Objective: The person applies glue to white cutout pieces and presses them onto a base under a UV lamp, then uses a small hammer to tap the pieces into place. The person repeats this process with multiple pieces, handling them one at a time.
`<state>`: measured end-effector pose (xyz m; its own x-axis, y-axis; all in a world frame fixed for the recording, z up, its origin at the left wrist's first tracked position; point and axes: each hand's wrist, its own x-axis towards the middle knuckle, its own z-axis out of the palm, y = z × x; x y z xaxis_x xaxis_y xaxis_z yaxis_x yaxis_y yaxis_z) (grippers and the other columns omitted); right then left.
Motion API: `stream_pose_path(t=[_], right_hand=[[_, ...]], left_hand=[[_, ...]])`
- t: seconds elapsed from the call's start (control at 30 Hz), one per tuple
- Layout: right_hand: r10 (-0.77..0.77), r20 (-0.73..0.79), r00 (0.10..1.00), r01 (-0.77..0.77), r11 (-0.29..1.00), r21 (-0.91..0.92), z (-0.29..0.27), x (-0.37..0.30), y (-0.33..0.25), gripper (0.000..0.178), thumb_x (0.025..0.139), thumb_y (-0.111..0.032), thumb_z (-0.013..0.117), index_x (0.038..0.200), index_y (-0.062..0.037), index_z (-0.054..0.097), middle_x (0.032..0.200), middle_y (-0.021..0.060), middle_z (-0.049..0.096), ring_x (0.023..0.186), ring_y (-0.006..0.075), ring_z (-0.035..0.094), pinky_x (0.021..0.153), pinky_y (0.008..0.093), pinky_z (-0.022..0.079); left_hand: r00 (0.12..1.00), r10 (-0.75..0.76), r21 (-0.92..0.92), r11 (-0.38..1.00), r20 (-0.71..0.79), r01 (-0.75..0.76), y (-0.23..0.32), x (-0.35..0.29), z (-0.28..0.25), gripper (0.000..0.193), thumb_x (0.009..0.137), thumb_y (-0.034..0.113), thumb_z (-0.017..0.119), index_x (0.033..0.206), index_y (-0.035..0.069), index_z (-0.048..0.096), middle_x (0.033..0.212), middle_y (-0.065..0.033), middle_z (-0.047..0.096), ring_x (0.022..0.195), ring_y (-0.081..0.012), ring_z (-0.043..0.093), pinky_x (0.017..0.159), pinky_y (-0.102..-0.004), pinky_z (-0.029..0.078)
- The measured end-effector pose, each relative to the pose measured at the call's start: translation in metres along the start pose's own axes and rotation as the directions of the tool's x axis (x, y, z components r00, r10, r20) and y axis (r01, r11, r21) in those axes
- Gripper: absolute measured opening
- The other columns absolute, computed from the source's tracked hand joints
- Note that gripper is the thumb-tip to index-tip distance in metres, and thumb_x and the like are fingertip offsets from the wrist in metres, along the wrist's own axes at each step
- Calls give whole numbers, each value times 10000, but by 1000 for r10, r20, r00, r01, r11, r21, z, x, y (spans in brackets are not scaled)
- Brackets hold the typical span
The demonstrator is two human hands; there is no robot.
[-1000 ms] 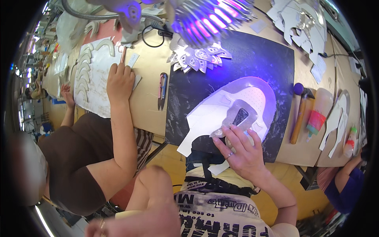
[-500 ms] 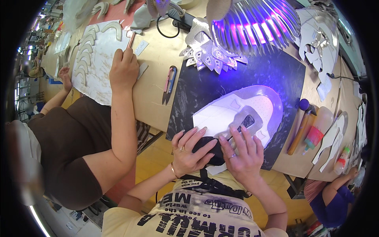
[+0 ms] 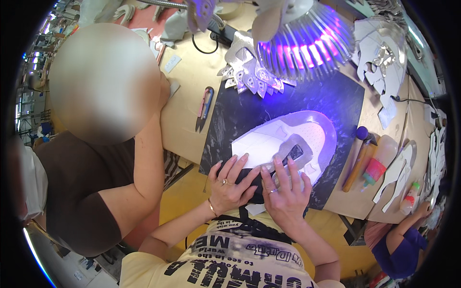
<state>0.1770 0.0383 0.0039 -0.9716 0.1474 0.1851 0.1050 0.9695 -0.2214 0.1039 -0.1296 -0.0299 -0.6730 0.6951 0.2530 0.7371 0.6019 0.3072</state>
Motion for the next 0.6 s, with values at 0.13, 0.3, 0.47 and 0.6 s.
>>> stream_pose_path(t=[0.13,0.3,0.47,0.6], right_hand=[[-82,-31,996,82,996,-29,4,-5,4,383,871,-228,678,1252,-191,687,1382,67,598,1286,270,540,1060,479,316],[-205,-29,978,201,975,-94,7,-11,8,399,904,-240,644,1288,-133,651,1367,51,606,1302,231,524,1111,481,250],[-162,-42,986,162,987,-1,12,-6,1,439,905,-193,641,1316,-68,551,1330,106,616,1303,270,514,1118,491,251],[-140,-50,989,145,983,113,14,-5,2,411,918,-198,625,1296,-57,554,1358,144,583,1294,314,515,1108,517,270]], left_hand=[[999,-15,-17,1000,-29,15,2,2,1,416,901,381,621,1291,239,664,1451,-88,531,1322,-253,463,1116,-461,234],[999,-7,-29,1000,-48,5,4,5,0,418,853,338,654,1248,206,679,1417,-99,561,1265,-271,518,1101,-474,278],[997,-14,-51,999,-75,10,6,4,2,424,882,340,645,1286,209,650,1448,-83,539,1278,-258,522,1098,-464,303],[991,-9,-91,996,-135,-3,5,0,8,443,900,342,628,1324,214,628,1486,-74,504,1300,-251,508,1099,-460,320]])
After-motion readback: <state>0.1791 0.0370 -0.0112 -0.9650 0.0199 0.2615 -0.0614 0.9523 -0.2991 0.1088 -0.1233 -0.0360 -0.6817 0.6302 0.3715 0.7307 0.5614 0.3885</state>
